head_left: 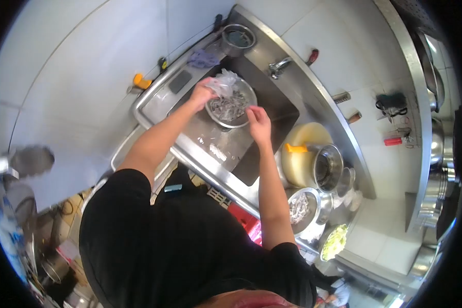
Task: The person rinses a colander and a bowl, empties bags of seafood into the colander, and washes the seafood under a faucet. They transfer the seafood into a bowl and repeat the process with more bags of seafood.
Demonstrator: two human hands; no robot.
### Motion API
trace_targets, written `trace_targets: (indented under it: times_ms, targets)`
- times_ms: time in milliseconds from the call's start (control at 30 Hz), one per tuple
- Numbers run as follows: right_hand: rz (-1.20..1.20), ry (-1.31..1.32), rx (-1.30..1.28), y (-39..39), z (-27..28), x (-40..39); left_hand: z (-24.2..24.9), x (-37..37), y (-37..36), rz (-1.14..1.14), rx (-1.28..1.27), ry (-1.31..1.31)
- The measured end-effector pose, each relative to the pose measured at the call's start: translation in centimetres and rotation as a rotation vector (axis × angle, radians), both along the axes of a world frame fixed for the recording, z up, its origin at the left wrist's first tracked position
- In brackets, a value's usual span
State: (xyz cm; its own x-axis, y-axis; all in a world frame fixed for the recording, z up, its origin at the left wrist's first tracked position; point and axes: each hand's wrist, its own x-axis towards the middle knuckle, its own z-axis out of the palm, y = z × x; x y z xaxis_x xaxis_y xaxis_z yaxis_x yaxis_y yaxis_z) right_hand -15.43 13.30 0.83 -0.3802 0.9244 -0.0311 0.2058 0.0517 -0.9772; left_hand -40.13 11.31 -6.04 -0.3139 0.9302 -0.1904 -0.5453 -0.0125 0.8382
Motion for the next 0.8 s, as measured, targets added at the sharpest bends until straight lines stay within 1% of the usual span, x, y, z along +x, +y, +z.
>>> trace_targets:
  times_ms: [67,100,133,200,267,300,333,367,400,467,500,533,567,600,633,700,800]
  targets:
    - [-0.014,-0.126,-0.012,-2.6,-4.1,5.3,0.0,-3.4,-4.9,0.029,0.066,-0.031]
    - [-0.065,-0.202,0.002,-4.2,-7.2,8.8,0.0,-5.4,-7.3,0.038,0.01,-0.068]
    - [-0.11,-0.275,0.018,-6.1,-9.5,11.8,1.3,-6.5,-10.8,0.059,0.076,-0.016]
    - [-0.175,-0.516,0.049,-11.4,-9.1,15.9,2.5,-8.7,-17.7,0.119,-0.003,0.085]
    - [-0.237,-0.505,-0.048,-14.4,-14.3,21.4,2.9,-9.7,-24.1,0.221,-0.039,0.121]
    - [-0.265,-0.532,0.011,-16.7,-13.1,21.7,3.2,-10.2,-26.8,0.258,-0.049,0.142]
    - [-0.301,-0.562,0.068,-18.9,-11.9,22.1,2.9,-10.6,-29.4,0.306,-0.075,0.102]
    - [-0.339,-0.524,0.043,-20.6,-11.4,22.5,1.9,-10.9,-31.9,0.348,-0.099,0.059]
    - [-0.337,-0.553,0.067,-21.7,-11.8,22.9,0.8,-11.5,-34.0,0.385,-0.117,0.017]
    - [-0.351,-0.619,0.113,-23.6,-12.3,23.9,-1.9,-11.9,-38.2,0.28,-0.334,0.62]
    - [-0.35,-0.617,0.111,-24.0,-11.4,23.5,-2.9,-11.5,-39.4,0.274,-0.464,0.8]
    - [-0.374,-0.537,0.077,-24.2,-10.6,23.0,-3.9,-11.0,-40.7,0.261,-0.601,0.973]
    - [-0.377,-0.588,0.032,-24.0,-11.2,23.2,-4.9,-10.3,-42.0,0.307,-0.779,1.02]
    - [-0.381,-0.636,-0.014,-23.7,-11.7,23.5,-8.6,-11.9,-44.5,0.256,-0.892,1.077]
    - [-0.404,-0.628,-0.028,-23.6,-11.4,23.6,-11.3,-13.1,-45.5,0.21,-1.0,1.136]
    - [-0.449,-0.612,-0.058,-23.7,-10.8,23.5,-9.7,-10.5,-44.9,0.478,-0.99,0.995]
    - [-0.453,-0.644,-0.047,-23.7,-10.8,23.7,-4.3,-5.4,-41.7,0.479,-0.725,0.873]
